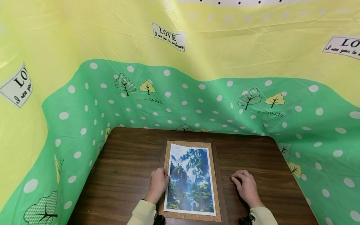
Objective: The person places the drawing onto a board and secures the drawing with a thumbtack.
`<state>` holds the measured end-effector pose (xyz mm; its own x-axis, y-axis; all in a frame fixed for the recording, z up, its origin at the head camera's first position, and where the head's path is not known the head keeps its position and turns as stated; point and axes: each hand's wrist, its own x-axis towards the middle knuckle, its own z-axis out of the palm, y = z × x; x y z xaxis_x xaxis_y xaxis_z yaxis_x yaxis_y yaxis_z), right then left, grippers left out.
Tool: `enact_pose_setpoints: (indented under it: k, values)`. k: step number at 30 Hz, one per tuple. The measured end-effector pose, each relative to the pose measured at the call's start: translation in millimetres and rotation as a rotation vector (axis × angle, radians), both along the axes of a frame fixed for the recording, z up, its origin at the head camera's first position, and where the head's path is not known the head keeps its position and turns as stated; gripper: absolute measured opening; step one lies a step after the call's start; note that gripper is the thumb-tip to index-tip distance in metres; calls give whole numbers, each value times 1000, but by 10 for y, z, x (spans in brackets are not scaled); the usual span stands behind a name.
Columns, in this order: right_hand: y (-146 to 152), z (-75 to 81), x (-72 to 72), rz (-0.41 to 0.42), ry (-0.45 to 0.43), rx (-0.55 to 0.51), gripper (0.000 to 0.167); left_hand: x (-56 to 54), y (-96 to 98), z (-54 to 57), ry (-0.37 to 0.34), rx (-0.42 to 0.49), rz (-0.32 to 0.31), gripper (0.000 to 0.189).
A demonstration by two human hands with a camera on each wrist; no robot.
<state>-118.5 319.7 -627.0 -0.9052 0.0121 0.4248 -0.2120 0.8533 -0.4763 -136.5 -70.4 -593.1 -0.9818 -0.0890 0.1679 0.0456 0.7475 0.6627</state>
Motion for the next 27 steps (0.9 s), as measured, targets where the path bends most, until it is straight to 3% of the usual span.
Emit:
enact_pose_setpoints:
  k: [16, 27]
  values:
    - [-459, 304, -374, 124, 39, -59, 10, -18, 0, -39, 2, -21, 17, 34]
    - [-759, 388, -640, 189, -18, -116, 5, -22, 12, -52, -10, -2, 36, 33]
